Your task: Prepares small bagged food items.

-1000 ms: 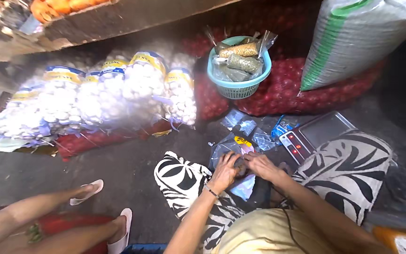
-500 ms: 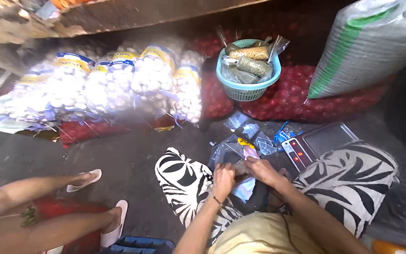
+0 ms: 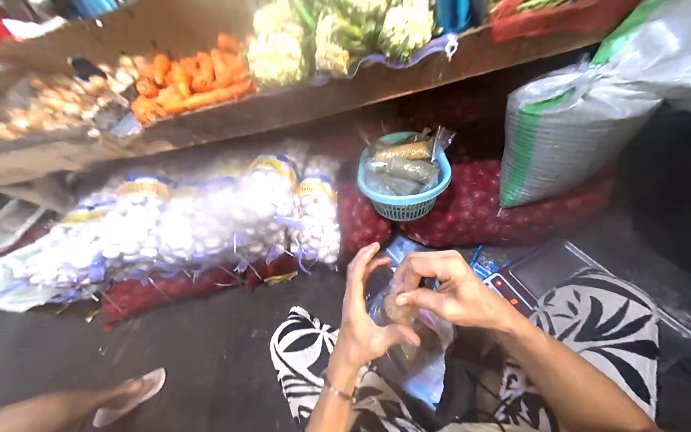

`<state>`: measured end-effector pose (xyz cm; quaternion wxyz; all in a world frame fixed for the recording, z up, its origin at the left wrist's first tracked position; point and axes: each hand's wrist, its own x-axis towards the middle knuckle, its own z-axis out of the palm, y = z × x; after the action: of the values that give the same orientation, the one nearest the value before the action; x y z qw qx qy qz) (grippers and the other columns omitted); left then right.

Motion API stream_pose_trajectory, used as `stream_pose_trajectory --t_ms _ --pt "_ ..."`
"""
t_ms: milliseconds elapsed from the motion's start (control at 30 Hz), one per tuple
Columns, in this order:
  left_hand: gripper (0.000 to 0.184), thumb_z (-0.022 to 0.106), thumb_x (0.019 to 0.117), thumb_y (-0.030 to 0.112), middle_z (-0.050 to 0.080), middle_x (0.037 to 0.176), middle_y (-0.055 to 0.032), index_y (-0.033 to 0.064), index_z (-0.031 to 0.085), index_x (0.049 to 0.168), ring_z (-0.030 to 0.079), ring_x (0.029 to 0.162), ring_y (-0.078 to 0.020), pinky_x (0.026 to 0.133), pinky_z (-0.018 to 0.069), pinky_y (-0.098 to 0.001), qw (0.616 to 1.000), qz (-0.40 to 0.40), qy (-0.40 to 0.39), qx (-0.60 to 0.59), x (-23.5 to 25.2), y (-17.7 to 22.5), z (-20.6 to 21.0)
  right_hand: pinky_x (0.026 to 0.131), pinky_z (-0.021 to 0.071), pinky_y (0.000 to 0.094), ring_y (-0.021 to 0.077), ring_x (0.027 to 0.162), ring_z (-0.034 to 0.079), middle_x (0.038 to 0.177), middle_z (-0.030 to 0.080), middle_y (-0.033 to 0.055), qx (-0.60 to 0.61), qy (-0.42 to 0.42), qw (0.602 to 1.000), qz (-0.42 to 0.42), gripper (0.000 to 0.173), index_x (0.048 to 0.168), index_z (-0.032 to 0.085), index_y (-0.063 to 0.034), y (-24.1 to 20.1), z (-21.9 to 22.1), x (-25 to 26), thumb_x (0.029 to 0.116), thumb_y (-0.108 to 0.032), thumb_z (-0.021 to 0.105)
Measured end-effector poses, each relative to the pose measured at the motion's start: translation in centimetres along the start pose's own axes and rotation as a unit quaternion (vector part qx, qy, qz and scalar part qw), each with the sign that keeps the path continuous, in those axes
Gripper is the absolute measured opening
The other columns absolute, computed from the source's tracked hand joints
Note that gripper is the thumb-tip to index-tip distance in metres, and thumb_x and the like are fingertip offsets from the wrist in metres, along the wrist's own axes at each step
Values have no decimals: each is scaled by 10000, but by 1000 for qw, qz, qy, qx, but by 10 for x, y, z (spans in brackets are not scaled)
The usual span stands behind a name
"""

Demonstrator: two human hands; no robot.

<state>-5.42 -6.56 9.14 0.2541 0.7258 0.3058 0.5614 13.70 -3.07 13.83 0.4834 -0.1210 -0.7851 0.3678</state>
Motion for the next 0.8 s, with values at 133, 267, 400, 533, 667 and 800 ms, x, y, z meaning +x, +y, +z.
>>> stream_pose_trajectory --t_ms 133,267,400,533,667,800 --pt "628 928 668 255 747 1117 -2 -32 681 1168 684 1049 -2 960 571 -229 994 -83 12 -68 6 -7 17 764 549 190 71 841 671 861 708 106 -31 34 998 -50 146 807 674 34 -6 3 27 902 -65 725" --pt "301 810 722 23 749 913 69 16 709 1006 699 876 34 848 592 -192 982 -155 12 -107 16 -3 25 757 558 197 67 832 680 856 716 85 -54 82 994 -42 128 800 681 16 4 5 31 883 -64 737" --pt "93 651 833 19 719 843 65 46 720 890 674 807 30 776 573 -203 970 -221 -9 -103 17 -3 29 738 567 192 38 810 683 850 728 35 -52 125 991 5 69 813 705 -15 14 1 24 856 -52 743" --pt "168 596 914 48 702 978 -4 13 719 1023 662 903 -39 846 561 -243 943 -303 -20 -140 16 3 29 662 558 183 15 733 664 815 719 -9 -56 185 978 78 69 784 704 -56 23 2 11 820 -72 760" --pt "177 565 946 123 718 976 -8 45 718 993 676 899 -76 840 572 -274 900 -363 -22 -240 12 6 17 563 544 196 31 629 644 775 714 -23 27 249 950 186 120 753 677 -80 39 -2 -4 773 -9 772" --pt "377 385 1037 155 743 953 -28 57 738 950 692 904 -100 847 574 -288 857 -415 -26 -305 9 10 15 493 533 217 66 538 621 730 712 8 140 294 921 213 169 724 659 -72 47 3 -15 742 70 751"
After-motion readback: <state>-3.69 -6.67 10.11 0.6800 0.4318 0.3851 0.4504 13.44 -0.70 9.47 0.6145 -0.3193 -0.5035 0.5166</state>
